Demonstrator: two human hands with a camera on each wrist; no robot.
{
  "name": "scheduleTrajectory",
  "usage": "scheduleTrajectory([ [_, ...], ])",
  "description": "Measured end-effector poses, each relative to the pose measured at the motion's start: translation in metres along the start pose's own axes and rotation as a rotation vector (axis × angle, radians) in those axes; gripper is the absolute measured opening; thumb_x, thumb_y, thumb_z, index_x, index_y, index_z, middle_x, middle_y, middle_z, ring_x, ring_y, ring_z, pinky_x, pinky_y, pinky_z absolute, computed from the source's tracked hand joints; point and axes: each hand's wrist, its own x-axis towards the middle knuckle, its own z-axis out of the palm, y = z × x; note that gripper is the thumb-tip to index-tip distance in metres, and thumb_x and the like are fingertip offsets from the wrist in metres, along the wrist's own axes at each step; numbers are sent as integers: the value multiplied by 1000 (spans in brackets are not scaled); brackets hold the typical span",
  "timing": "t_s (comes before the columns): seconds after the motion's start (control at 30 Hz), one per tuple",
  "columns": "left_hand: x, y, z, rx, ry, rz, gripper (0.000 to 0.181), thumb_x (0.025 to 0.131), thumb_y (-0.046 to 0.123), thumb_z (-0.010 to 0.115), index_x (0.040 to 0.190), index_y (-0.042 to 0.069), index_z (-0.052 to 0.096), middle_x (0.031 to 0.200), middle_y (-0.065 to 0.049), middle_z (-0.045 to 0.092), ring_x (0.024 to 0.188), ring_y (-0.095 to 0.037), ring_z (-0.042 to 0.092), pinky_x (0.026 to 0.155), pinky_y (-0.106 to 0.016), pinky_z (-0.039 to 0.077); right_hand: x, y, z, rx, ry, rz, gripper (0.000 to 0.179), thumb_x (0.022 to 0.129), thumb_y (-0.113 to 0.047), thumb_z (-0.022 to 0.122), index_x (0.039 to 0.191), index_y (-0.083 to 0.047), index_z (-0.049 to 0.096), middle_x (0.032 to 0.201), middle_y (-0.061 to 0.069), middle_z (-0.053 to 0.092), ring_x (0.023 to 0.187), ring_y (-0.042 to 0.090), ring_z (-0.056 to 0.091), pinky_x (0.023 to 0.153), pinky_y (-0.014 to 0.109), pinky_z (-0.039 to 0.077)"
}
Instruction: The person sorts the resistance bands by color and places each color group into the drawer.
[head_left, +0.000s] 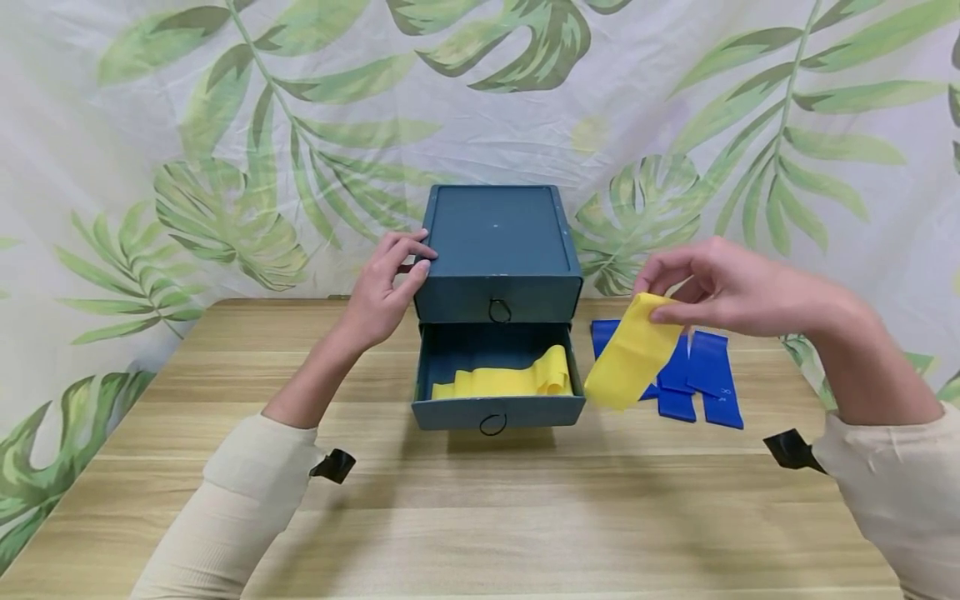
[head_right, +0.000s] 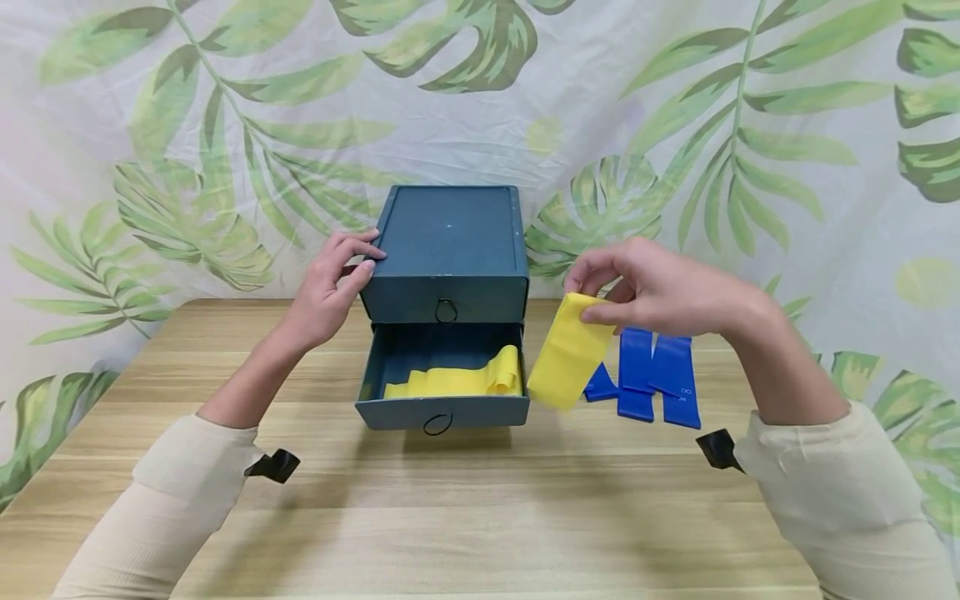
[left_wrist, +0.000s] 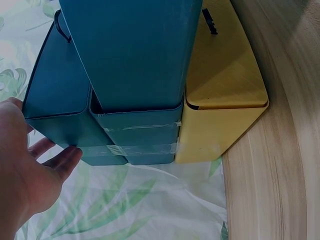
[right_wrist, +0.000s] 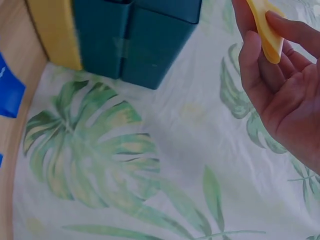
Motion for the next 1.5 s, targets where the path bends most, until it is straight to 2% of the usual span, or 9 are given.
scheduleTrajectory([
  [0.13,1,0,0,-3,-3,5,24,108,11,48,119,-5,63,150,-20,46,138,-34,46,105,-51,46,5,-8,-4,2,27,0,23,98,2,67,121,2,62,106,13,74,84,21,77,70,34,63],
  [0.37,1,0,0,11,-8,13,24,109,12,48,120,-4,62,149,-20,46,135,-34,48,105,-52,46,17,-22,-4,88,112,-8,34,97,2,68,129,2,55,110,20,73,82,27,77,65,39,63],
  [0.6,0,0,0,8,-9,13,25,108,12,47,121,-4,62,150,-20,45,135,-34,47,105,-53,46,36,-34,9,93,217,-52,32,96,5,69,125,5,58,109,23,72,82,26,78,66,38,63],
  [0.8,0,0,0,12,-5,5,26,109,13,47,121,-4,63,151,-19,45,139,-34,45,105,-53,47,58,-43,22,133,301,-31,27,96,5,69,121,5,61,106,22,72,82,27,78,67,38,63],
  [1.1,0,0,-1,17,-10,2,26,109,13,47,120,-3,63,151,-19,45,137,-35,46,104,-53,47,94,-51,43,259,296,15,31,94,5,71,122,5,59,107,23,70,87,30,77,70,38,63],
  [1.3,1,1,-1,22,-10,-2,25,109,14,47,118,-4,63,150,-20,45,138,-34,46,103,-53,48,116,-51,65,312,283,-1,28,91,9,72,116,4,60,100,22,68,80,32,77,67,42,63],
  [1.5,2,2,-1,20,-12,-10,25,109,14,48,118,-4,63,147,-20,46,136,-34,47,103,-52,49,135,-52,85,360,280,24,27,91,7,72,115,3,60,98,19,66,75,32,76,66,45,63],
])
